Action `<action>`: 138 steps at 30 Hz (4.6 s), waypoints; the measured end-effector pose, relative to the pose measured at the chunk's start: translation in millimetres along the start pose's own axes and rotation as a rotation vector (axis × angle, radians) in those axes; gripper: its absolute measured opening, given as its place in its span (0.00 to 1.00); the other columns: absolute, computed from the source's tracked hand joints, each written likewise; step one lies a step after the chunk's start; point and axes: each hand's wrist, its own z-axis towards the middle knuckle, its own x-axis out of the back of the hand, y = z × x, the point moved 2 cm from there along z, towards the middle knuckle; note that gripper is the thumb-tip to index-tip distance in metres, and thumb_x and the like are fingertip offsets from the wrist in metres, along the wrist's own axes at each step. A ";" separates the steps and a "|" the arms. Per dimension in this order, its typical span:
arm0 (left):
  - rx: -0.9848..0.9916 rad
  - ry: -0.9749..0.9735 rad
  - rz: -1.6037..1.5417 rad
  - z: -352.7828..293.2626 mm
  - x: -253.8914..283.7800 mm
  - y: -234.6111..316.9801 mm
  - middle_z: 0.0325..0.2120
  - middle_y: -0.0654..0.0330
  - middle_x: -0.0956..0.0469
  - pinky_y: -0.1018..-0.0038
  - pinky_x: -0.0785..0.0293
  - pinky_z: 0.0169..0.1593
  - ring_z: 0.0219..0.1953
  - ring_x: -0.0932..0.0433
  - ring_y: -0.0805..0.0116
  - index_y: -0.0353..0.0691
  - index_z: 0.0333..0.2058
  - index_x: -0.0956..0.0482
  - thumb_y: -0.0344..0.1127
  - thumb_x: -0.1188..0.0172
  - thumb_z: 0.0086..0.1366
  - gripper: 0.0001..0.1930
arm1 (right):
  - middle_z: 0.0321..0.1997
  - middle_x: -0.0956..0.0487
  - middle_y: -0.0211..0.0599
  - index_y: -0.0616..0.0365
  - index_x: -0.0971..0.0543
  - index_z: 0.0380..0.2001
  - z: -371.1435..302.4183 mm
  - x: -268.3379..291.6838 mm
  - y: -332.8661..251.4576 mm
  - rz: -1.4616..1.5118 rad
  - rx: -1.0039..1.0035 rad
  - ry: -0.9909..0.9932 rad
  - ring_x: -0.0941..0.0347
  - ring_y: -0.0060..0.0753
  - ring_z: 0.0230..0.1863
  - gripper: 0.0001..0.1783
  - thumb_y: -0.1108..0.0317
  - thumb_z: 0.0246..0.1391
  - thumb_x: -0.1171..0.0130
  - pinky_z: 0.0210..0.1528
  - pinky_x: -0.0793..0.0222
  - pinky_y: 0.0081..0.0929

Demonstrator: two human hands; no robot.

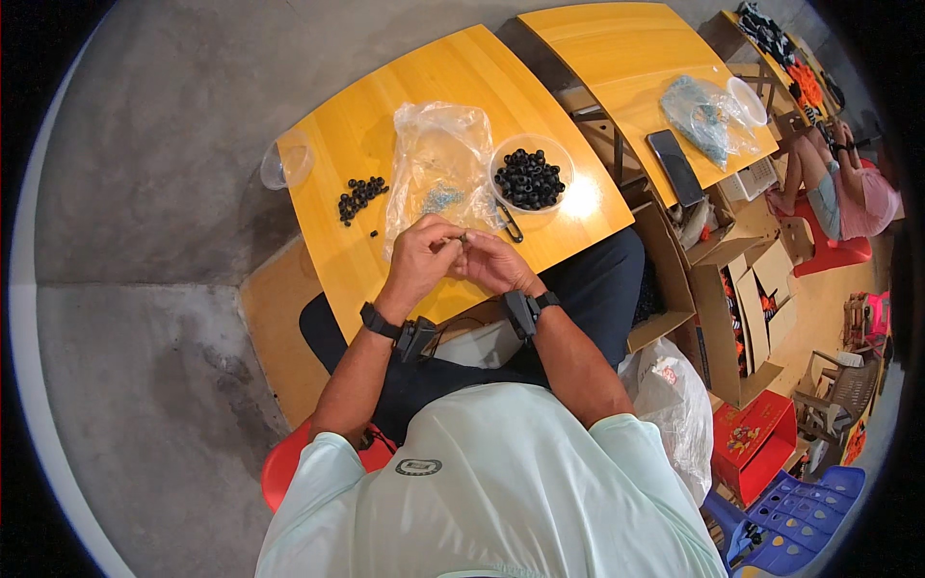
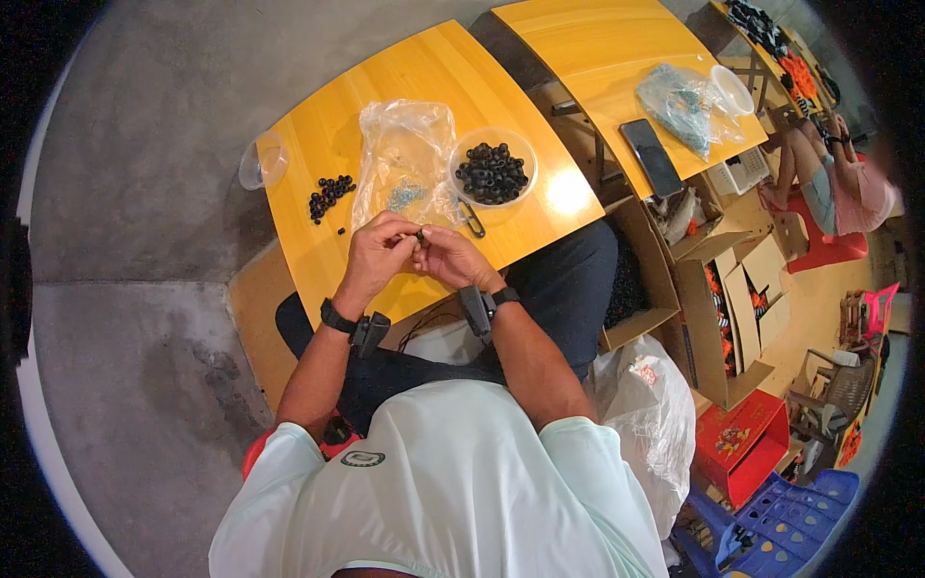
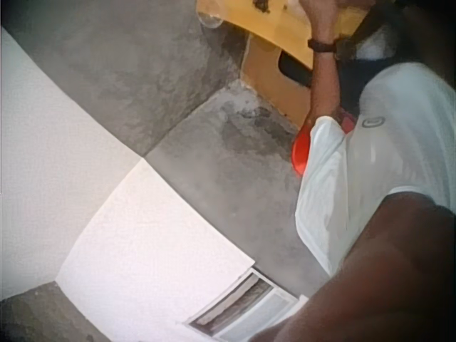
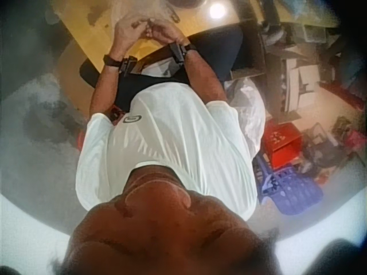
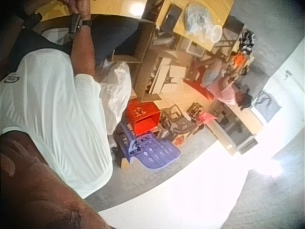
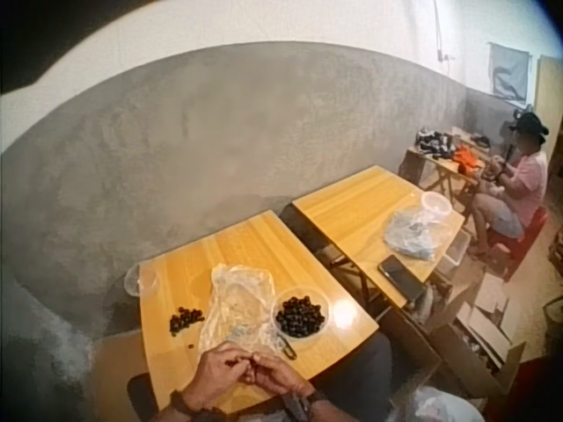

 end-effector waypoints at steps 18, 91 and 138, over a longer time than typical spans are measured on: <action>0.029 0.114 0.076 -9.6 -7.5 13.7 0.30 0.59 0.23 0.75 0.26 0.29 0.25 0.22 0.70 0.36 0.39 0.17 0.29 0.35 0.57 0.10 | 0.39 0.20 0.31 0.56 0.21 0.42 -5.7 0.6 -2.1 -0.018 -0.021 -0.014 0.25 0.26 0.37 0.13 0.58 0.65 0.46 0.39 0.30 0.24; 0.335 0.058 -0.507 -10.9 -12.0 -4.3 0.28 0.63 0.20 0.84 0.24 0.29 0.27 0.20 0.79 0.30 0.41 0.22 0.27 0.40 0.66 0.07 | 0.33 0.22 0.32 0.58 0.23 0.38 -2.4 1.1 -1.2 0.075 -0.062 0.015 0.26 0.30 0.36 0.12 0.60 0.63 0.44 0.38 0.31 0.28; 0.093 -0.034 0.198 -3.6 3.6 7.8 0.12 0.62 0.30 0.77 0.36 0.22 0.16 0.34 0.82 0.37 0.38 0.15 0.34 0.34 0.59 0.10 | 0.29 0.28 0.22 0.59 0.23 0.45 -10.5 -11.0 -4.1 -0.069 -0.158 -0.001 0.38 0.19 0.28 0.15 0.58 0.68 0.50 0.35 0.37 0.23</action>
